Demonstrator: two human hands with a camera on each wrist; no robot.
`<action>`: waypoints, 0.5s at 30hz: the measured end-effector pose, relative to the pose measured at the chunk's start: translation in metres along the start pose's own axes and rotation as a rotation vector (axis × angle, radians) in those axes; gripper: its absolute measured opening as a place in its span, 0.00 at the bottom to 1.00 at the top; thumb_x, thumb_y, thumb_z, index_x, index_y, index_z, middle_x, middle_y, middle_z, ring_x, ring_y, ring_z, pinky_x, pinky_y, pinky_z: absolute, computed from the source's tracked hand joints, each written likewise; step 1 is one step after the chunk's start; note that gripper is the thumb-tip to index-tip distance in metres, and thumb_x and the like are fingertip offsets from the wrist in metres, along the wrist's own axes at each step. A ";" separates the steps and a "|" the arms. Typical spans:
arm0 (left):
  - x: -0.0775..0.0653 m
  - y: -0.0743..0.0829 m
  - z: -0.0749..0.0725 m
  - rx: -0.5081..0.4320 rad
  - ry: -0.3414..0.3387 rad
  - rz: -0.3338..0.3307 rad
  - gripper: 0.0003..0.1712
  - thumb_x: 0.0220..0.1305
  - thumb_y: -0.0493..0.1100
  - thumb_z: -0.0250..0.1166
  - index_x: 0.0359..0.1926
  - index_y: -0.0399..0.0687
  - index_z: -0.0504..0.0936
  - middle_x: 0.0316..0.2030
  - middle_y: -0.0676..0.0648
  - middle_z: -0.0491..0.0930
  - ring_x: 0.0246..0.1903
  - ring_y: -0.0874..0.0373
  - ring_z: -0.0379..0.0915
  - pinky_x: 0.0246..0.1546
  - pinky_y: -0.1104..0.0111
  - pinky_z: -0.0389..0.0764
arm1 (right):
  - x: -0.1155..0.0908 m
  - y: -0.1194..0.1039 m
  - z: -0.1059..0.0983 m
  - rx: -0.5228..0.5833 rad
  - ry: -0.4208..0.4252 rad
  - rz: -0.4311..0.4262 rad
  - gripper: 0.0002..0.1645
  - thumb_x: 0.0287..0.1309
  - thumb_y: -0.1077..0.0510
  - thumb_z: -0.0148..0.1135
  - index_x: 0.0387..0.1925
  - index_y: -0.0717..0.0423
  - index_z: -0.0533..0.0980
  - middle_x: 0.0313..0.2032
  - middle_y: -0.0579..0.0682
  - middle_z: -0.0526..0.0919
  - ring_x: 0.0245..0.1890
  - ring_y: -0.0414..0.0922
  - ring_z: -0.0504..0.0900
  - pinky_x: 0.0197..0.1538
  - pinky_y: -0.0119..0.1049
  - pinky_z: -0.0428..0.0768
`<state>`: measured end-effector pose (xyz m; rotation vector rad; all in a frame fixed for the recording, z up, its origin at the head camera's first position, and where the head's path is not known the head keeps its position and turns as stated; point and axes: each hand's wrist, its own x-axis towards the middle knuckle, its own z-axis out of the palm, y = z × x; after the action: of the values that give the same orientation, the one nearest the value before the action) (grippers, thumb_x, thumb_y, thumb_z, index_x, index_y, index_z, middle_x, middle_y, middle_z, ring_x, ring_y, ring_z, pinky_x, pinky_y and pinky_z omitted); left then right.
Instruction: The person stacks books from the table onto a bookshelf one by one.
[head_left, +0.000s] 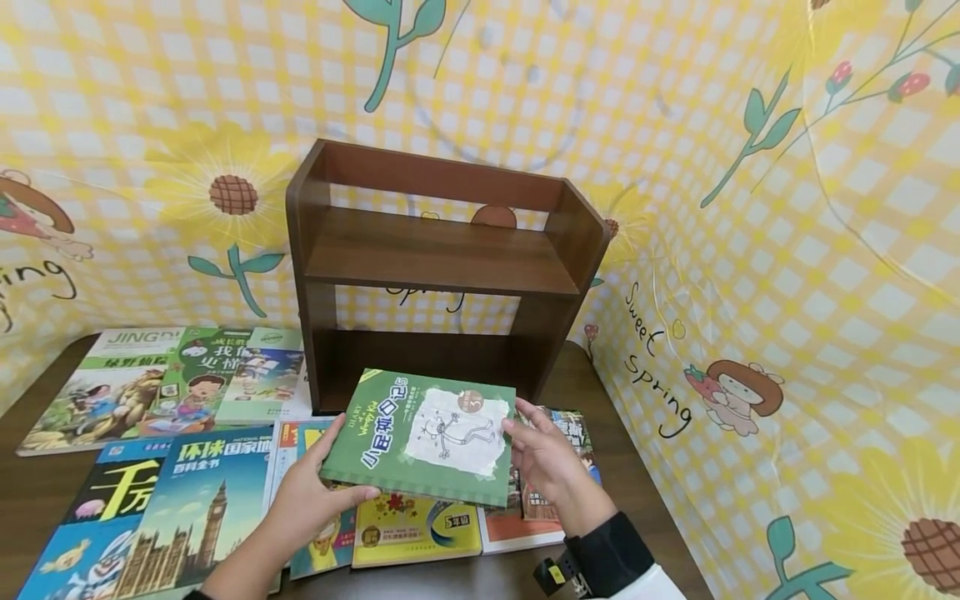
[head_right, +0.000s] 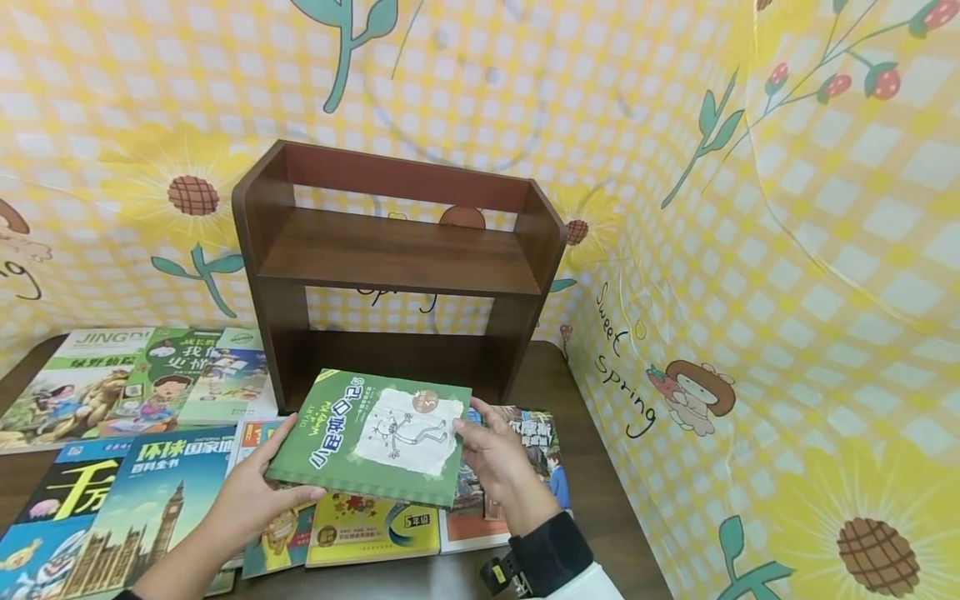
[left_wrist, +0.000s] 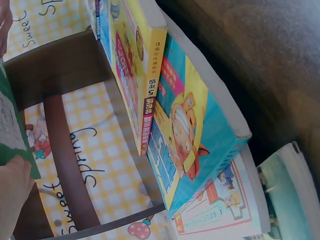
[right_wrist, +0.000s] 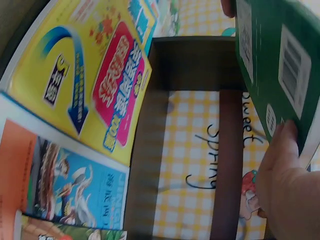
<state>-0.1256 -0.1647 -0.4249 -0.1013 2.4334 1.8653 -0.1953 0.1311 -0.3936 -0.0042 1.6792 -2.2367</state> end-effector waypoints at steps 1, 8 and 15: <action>0.000 0.000 0.000 0.008 0.013 -0.007 0.66 0.47 0.47 0.78 0.77 0.55 0.41 0.65 0.32 0.64 0.52 0.45 0.76 0.41 0.67 0.82 | -0.001 0.000 0.002 0.013 0.000 -0.014 0.38 0.66 0.66 0.52 0.73 0.61 0.49 0.41 0.46 0.80 0.38 0.37 0.80 0.42 0.28 0.79; -0.003 0.005 -0.002 0.068 0.057 -0.031 0.68 0.48 0.52 0.77 0.77 0.61 0.36 0.71 0.32 0.49 0.58 0.36 0.68 0.44 0.60 0.82 | -0.014 -0.007 0.011 0.088 -0.147 -0.079 0.42 0.66 0.68 0.48 0.76 0.56 0.42 0.70 0.62 0.56 0.48 0.37 0.80 0.47 0.25 0.79; -0.012 0.016 -0.002 0.088 0.111 0.016 0.66 0.50 0.51 0.76 0.77 0.61 0.37 0.72 0.33 0.50 0.59 0.36 0.68 0.47 0.57 0.81 | -0.020 -0.011 0.018 -0.006 -0.275 -0.125 0.51 0.65 0.69 0.51 0.76 0.47 0.33 0.76 0.50 0.38 0.69 0.44 0.62 0.55 0.30 0.76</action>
<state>-0.1156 -0.1629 -0.4083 -0.1860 2.5928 1.8016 -0.1761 0.1226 -0.3738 -0.4099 1.5738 -2.1994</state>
